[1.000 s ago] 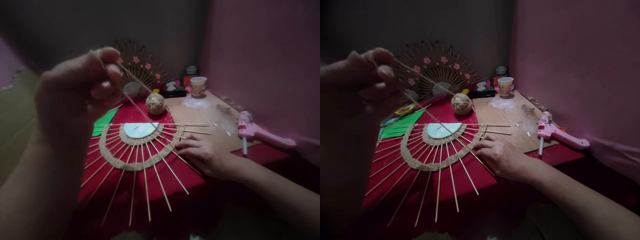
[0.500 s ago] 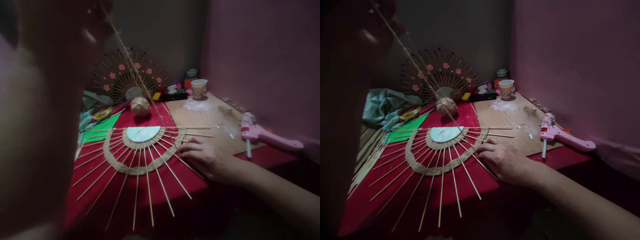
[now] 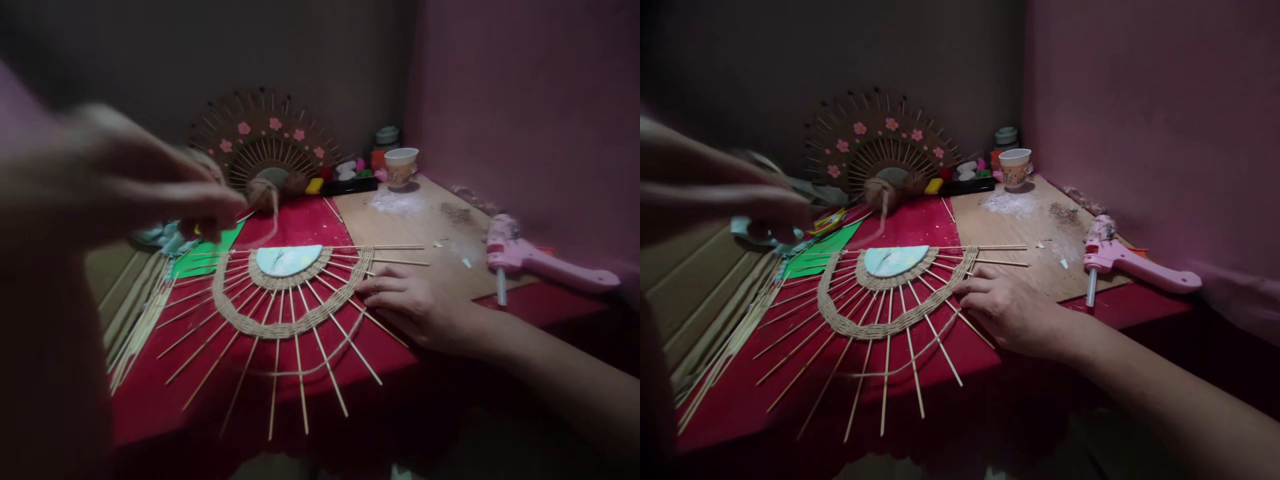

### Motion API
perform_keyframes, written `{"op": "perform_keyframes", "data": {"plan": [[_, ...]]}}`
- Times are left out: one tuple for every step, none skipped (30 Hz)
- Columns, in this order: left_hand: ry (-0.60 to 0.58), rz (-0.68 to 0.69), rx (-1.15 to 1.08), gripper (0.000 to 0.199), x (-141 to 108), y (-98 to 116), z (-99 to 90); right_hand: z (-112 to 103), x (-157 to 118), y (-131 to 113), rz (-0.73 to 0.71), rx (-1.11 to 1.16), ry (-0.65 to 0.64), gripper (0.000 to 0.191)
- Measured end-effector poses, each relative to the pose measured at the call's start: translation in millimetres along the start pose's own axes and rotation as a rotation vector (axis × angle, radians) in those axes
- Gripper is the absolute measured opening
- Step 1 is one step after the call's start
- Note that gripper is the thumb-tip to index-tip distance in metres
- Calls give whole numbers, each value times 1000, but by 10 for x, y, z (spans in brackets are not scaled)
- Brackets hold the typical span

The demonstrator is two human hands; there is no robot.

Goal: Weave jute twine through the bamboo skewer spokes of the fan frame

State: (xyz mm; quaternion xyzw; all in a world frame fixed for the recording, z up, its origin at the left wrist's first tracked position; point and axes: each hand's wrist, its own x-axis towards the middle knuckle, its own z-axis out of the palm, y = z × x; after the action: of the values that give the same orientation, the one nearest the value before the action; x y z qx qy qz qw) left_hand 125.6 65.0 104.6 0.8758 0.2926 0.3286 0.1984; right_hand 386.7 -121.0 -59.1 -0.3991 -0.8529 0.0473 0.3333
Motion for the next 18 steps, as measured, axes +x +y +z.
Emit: {"op": "perform_keyframes", "data": {"plan": [[-17, -75, 227, 31, -96, 60, 52, 4, -7, 10, -2, -4, 3, 24], [-43, -144, 466, 36, -194, 135, 132, 8, -14, 22, -2, -7, 1, 24], [-77, -187, 665, 40, -293, 219, 241, 9, -23, 34, -4, -8, -2, 25], [-118, -193, 768, 41, -389, 308, 376, 9, -31, 47, -3, -6, -9, 26], [-188, -145, 757, 37, -479, 395, 530, 7, -39, 59, 0, 0, -14, 28], [-266, -91, 683, 35, -564, 474, 695, 3, -47, 71, 4, 10, -20, 29], [-365, -36, 561, 31, -641, 540, 861, -1, -53, 81, 7, 23, -25, 31], [-482, 36, 450, 27, -710, 592, 1017, -6, -58, 88, 6, 35, -24, 33], [-565, 94, 394, 25, -771, 628, 1157, -10, -62, 93, 3, 44, -24, 34], [-577, 129, 396, 24, -825, 648, 1274, -14, -65, 95, 2, 46, -26, 36], [-612, 136, 413, 21, -871, 653, 1366, -17, -66, 94, 0, 43, -26, 38], [-631, 149, 412, 19, -911, 646, 1435, -19, -67, 92, 5, 37, -31, 40], [-630, 159, 412, 19, -947, 632, 1483, -21, -66, 89, 11, 32, -33, 41], [-625, 170, 408, 21, -979, 613, 1516, -23, -65, 87, 18, 33, -37, 42], [-611, 183, 404, 23, -1008, 593, 1538, -24, -64, 86, 21, 40, -37, 41], [-593, 195, 407, 24, -1035, 575, 1555, -25, -62, 87, 19, 54, -30, 40], [-578, 204, 419, 24, -1058, 560, 1568, -25, -60, 90, 17, 71, -25, 39], [-567, 212, 435, 23, -1079, 549, 1580, -25, -59, 93, 15, 86, -21, 37]]}}
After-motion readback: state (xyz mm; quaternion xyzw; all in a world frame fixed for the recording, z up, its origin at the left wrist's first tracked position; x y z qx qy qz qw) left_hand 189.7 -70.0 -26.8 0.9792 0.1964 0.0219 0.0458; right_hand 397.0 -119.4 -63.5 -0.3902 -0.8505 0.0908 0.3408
